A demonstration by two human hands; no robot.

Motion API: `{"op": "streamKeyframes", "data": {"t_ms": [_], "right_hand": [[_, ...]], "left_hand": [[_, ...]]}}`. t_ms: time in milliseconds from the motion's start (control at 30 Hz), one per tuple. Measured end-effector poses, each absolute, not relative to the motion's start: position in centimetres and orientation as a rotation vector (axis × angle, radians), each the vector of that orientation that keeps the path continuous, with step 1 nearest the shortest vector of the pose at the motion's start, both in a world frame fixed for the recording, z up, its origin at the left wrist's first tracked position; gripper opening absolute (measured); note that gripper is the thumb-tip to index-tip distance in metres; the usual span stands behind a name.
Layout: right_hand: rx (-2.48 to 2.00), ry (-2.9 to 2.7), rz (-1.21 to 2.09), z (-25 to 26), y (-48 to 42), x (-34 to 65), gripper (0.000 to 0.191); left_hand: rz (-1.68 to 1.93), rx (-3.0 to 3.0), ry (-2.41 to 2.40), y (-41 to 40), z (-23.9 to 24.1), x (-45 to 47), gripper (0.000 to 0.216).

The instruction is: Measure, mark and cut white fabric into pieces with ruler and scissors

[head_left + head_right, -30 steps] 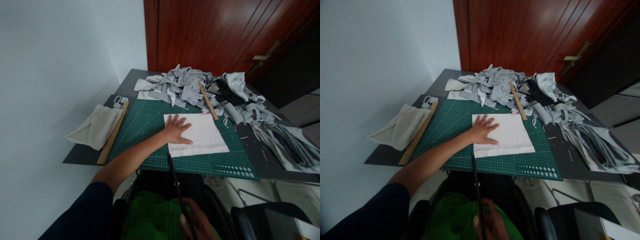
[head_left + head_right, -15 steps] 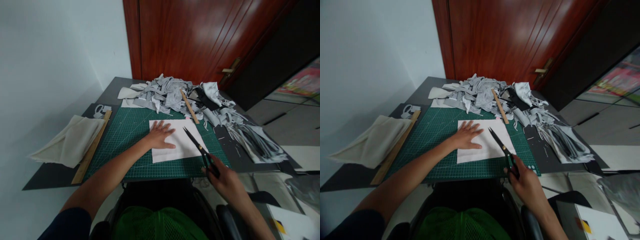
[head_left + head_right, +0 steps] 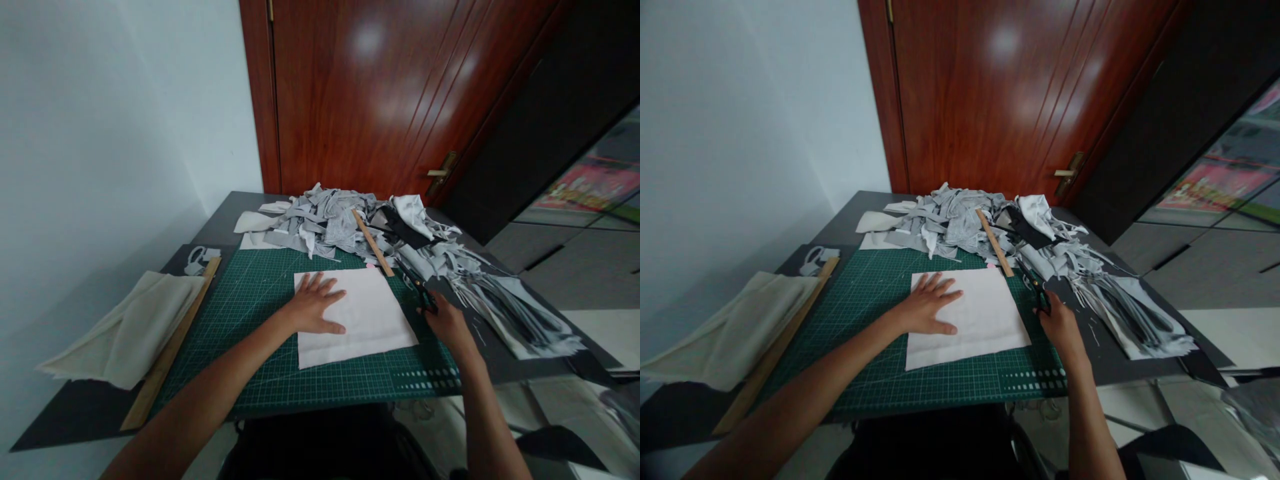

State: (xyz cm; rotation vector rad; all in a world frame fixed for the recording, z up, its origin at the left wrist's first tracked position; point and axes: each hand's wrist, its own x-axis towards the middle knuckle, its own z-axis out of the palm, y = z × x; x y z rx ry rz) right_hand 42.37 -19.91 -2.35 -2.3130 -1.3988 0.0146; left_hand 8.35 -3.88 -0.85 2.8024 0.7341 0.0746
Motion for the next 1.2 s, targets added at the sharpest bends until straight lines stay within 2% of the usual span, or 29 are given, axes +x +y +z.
{"op": "streamKeyframes", "data": {"t_ms": [233, 367, 533, 667, 733, 900, 967, 1067, 1133, 1200], "right_hand": [[-2.339, -1.451, 0.025, -3.7, -20.2, 45.0, 0.056], [-2.273, -1.504, -0.074, -4.6, -20.7, 44.8, 0.053], [-2.329, -1.59, -0.153, -4.9, -20.7, 43.8, 0.054], [-2.451, -1.658, -0.235, -4.4, -21.1, 43.5, 0.047], [-2.532, -1.698, -0.274, -3.7, -21.2, 43.1, 0.043], [-2.562, -1.68, -0.389, -1.5, -20.9, 40.6, 0.038], [-2.468, -1.755, -0.286, -0.9, -20.9, 38.8, 0.035], [-2.251, -1.957, 0.178, -0.7, -21.4, 35.9, 0.038], [-2.22, -1.973, 0.32, -0.8, -22.0, 34.4, 0.048], [-2.204, -1.939, 0.403, -0.9, -22.4, 33.4, 0.042]], "left_hand": [[-0.041, 2.761, 0.694, -3.0, 0.5, 7.4, 0.107], [-0.089, 2.71, 0.688, -2.4, 1.4, 6.9, 0.107], [0.068, 2.652, 0.726, -1.6, 1.6, 6.7, 0.075], [0.338, 2.694, 1.109, -0.5, 1.2, 6.4, 0.066], [0.355, 2.721, 1.232, 0.2, 1.0, 6.1, 0.057], [0.294, 2.709, 1.201, 1.6, 0.3, 5.4, 0.038], [0.33, 2.673, 1.229, 1.8, 0.1, 5.4, 0.034], [0.362, 2.623, 1.255, 2.0, 0.0, 5.6, 0.027], [0.385, 2.57, 1.257, 2.1, 0.2, 5.6, 0.022], [0.431, 2.484, 1.286, 2.2, 0.3, 5.5, 0.018]]}}
